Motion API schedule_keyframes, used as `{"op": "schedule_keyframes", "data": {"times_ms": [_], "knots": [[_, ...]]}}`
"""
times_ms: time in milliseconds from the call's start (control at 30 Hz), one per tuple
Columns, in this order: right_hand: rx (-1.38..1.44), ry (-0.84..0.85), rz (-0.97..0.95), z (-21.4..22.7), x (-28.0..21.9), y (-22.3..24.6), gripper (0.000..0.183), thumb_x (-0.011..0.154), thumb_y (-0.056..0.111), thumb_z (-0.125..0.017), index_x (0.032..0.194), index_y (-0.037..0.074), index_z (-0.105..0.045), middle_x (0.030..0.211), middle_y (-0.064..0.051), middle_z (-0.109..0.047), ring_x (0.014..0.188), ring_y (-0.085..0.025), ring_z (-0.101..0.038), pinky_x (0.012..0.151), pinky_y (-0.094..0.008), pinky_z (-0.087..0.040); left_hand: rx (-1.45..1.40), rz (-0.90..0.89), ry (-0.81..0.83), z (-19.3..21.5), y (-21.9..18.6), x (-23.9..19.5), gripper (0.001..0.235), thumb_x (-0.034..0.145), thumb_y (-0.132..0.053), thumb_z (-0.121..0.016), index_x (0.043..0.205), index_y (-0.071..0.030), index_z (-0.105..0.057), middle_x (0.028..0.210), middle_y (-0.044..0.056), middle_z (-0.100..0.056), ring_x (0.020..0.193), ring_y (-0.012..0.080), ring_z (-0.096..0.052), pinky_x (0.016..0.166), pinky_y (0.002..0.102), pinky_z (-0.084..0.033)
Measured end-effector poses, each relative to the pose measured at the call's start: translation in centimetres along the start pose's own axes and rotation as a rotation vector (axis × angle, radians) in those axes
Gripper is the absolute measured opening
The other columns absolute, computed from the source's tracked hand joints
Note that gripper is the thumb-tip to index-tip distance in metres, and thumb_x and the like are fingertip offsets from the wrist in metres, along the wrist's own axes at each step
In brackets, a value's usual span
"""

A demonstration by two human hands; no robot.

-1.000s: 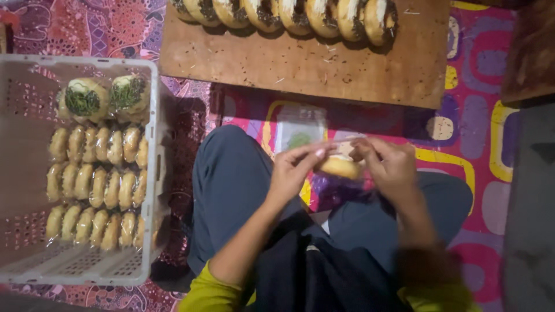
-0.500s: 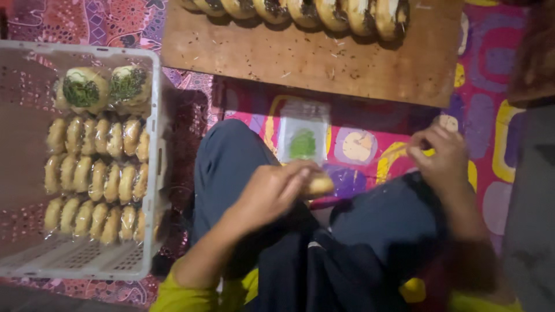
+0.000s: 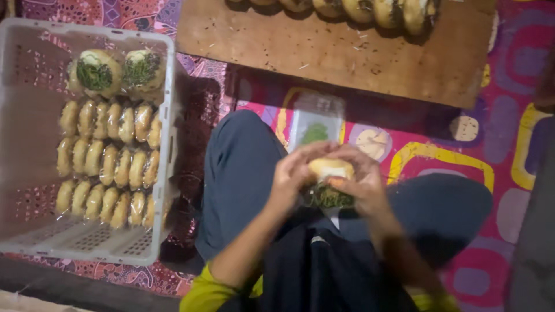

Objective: The person sits on a patterned floor mat and packages ring-shaped pastries. They pick up each pastry from a wooden board, place it into a clear plastic bag, and then put the bagged pastry into a white plastic crate. The process is repeated for multiple pastries.

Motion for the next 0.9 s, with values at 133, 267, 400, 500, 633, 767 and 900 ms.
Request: {"op": "schedule_keyframes", "data": {"times_ms": [133,267,400,500,633,767,900], "knots": [[0.23,-0.243,-0.075,-0.7,2.0,-7.0,0.022,0.102,0.017,-0.063,0.105,-0.003,-0.072,0.115,-0.013,-0.071,0.109,-0.022,-0.068,0.1,-0.034,-0.054,0.572,-0.037,-0.578,3.6,0.2,-2.9,0.027,0.107,-0.018,-0.059,0.105,0.003,-0.076,0.108,0.012,-0.076,0.103,0.0213,-0.069,0.096,0.034,-0.054],[0.098,-0.122,-0.05,-0.1,6.7,-10.8,0.014,0.1,0.007,-0.067,0.107,-0.004,-0.072,0.104,-0.014,-0.073,0.099,-0.021,-0.07,0.096,-0.033,-0.056,1.168,-0.411,-0.638,8.3,-4.1,-4.9,0.013,0.096,-0.012,-0.074,0.099,0.001,-0.075,0.098,0.01,-0.072,0.101,0.0191,-0.066,0.092,0.032,-0.052],[-0.062,-0.087,-0.165,-1.8,6.0,-15.2,0.015,0.093,0.005,-0.066,0.105,-0.002,-0.073,0.102,-0.01,-0.073,0.094,-0.017,-0.072,0.089,-0.029,-0.056,1.167,-0.137,-0.768,11.4,-3.5,-8.8,0.012,0.093,-0.012,-0.076,0.097,0.0,-0.075,0.085,0.004,-0.073,0.076,0.0117,-0.064,0.07,0.025,-0.051],[-0.076,-0.161,-0.372,-0.9,4.2,-19.0,0.017,0.102,0.008,-0.07,0.098,-0.008,-0.073,0.091,-0.016,-0.075,0.083,-0.021,-0.07,0.081,-0.03,-0.055,0.946,0.117,-0.874,13.5,-1.1,-11.0,0.014,0.097,-0.012,-0.076,0.1,0.001,-0.074,0.078,0.003,-0.071,0.067,0.0085,-0.059,0.061,0.023,-0.046],[0.026,-0.124,-0.497,1.1,3.9,-21.9,0.026,0.098,0.003,-0.071,0.12,-0.003,-0.059,0.109,-0.014,-0.071,0.094,-0.019,-0.065,0.076,-0.029,-0.05,0.607,0.342,-0.719,15.4,-0.6,-10.7,0.022,0.096,-0.011,-0.074,0.112,0.003,-0.071,0.078,0.006,-0.073,0.059,0.0077,-0.055,0.052,0.022,-0.041],[0.229,-0.161,-0.576,6.5,4.2,-20.5,0.049,0.087,0.002,-0.06,0.134,0.013,-0.051,0.125,-0.008,-0.066,0.111,-0.02,-0.067,0.083,-0.039,-0.06,0.601,0.637,-0.348,14.0,1.4,-6.9,0.038,0.096,-0.023,-0.067,0.126,0.0,-0.068,0.095,0.014,-0.079,0.075,0.0153,-0.07,0.065,0.028,-0.055],[0.236,-0.495,-0.38,14.9,5.7,-16.0,0.042,0.09,0.005,-0.059,0.13,0.004,-0.049,0.126,-0.019,-0.063,0.113,-0.034,-0.068,0.087,-0.051,-0.062,1.221,0.256,0.1,13.3,6.6,-0.9,0.062,0.095,-0.036,-0.07,0.144,-0.001,-0.054,0.139,0.023,-0.061,0.128,0.0385,-0.057,0.107,0.045,-0.045]]}}
Point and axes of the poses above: each hand's wrist, its own x-axis towards the middle knuckle, its own z-axis out of the back of the hand, y = z × x, the point moved 2 cm from there along x, towards the middle knuckle
